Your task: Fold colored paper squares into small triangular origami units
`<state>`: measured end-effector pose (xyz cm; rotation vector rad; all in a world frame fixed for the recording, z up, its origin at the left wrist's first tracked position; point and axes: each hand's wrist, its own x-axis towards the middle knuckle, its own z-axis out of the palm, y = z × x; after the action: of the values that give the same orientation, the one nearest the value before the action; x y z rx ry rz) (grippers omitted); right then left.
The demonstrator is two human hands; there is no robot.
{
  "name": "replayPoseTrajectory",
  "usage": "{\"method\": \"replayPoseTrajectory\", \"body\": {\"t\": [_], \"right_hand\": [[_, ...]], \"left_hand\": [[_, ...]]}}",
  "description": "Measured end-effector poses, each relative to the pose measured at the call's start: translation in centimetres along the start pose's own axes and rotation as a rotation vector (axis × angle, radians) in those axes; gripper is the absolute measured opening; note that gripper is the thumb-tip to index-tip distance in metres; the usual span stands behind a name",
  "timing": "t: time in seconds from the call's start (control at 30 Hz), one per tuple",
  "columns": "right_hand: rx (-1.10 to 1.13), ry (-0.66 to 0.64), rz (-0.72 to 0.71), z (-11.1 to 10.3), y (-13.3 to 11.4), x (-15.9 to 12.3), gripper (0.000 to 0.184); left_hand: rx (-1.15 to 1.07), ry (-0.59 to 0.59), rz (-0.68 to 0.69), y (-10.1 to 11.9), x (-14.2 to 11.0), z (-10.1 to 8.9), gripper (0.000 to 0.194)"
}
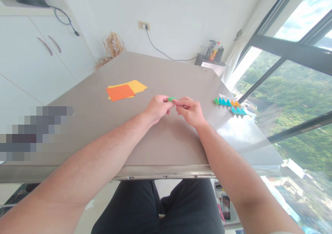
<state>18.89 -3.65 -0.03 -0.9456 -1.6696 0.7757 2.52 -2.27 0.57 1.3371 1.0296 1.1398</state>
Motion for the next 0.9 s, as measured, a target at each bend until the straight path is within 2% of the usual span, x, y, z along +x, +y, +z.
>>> {"method": "replayPoseTrajectory", "body": {"t": [0.13,0.23,0.47,0.73,0.83,0.9], "right_hand": [[-0.123,0.004,-0.112,0.15,0.07,-0.16,0.035],[-0.169,0.023,-0.137,0.28,0.21,-0.18,0.04],[-0.146,0.061,-0.146,-0.02,0.08,-0.17,0.033],[-0.303,0.047,-0.221,0.24,-0.52,-0.47,0.026],[-0.262,0.041,-0.225,0.18,-0.68,-0.46,0.021],[-0.181,0.065,-0.169,0.09,-0.71,-0.31,0.017]], "left_hand": [[-0.043,0.018,-0.012,0.11,0.16,-0.26,0.013],[-0.121,0.006,-0.026,0.44,0.19,-0.43,0.009],[-0.171,-0.061,-0.044,0.78,0.03,-0.61,0.01],[-0.161,-0.022,-0.075,0.8,-0.02,-0.69,0.014],[-0.165,-0.052,-0.072,0.6,0.06,-0.7,0.015],[-0.114,-0.073,-0.038,0.43,0.05,-0.74,0.014]]}}
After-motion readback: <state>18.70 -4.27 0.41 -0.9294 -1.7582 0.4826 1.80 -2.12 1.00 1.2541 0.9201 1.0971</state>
